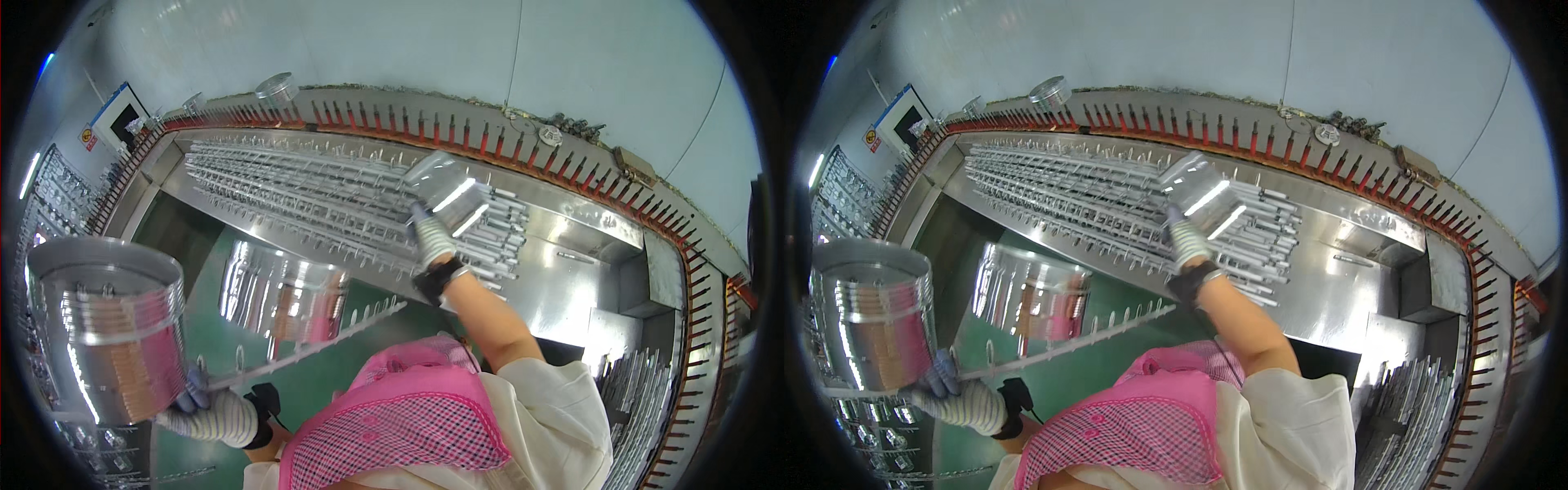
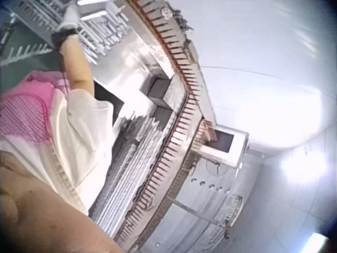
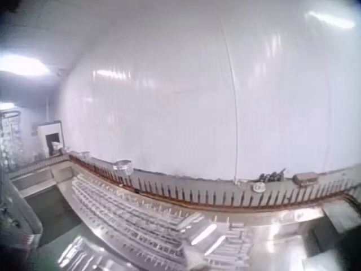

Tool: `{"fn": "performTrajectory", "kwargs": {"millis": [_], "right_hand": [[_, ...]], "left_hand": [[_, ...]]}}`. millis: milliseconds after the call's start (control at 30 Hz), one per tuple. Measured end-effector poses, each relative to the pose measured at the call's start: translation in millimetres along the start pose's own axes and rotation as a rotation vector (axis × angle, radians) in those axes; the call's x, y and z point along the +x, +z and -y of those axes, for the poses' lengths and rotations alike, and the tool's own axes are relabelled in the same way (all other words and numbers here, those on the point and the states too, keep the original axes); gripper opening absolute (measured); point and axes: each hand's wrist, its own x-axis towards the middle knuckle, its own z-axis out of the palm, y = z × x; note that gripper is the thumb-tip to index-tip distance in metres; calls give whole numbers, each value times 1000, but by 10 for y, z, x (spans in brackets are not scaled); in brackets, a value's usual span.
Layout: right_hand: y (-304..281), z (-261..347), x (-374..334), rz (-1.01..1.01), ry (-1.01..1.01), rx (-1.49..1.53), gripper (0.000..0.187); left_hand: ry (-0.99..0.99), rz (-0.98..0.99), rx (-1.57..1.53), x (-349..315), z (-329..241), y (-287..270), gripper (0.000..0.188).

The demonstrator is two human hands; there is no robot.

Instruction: Hanging plastic parts onto a moving conveyor rack in a manufacturing facility.

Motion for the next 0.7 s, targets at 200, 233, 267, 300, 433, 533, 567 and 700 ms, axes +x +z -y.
{"fn": "performTrajectory", "kwargs": {"millis": [200, 233, 267, 300, 433, 533, 567, 700], "right_hand": [[-2150, 441, 1091, -516, 206, 133, 42], [-2535, 426, 1532, -544, -7, 83, 42], [-2994, 503, 1744, -656, -182, 10, 42], [-3293, 581, 1939, -743, -271, -89, 42], [-3511, 666, 2622, -752, -253, -509, 43], [-3596, 623, 3138, -446, -105, -897, 44], [-3554, 584, 3311, -417, -124, -898, 44], [-2998, 480, 3172, -691, -451, -943, 45]], "left_hand": [[135, -362, 264, -211, -50, 482, 24], [158, -379, 286, -241, -77, 521, 24], [148, -354, 287, -265, -17, 569, 25], [153, -331, 303, -282, -1, 594, 27], [74, 26, 101, -310, -156, 392, 31], [83, 86, 138, -337, -109, 488, 22], [120, 1, 189, -384, -56, 576, 20], [147, -49, 240, -446, -81, 609, 31]]}}
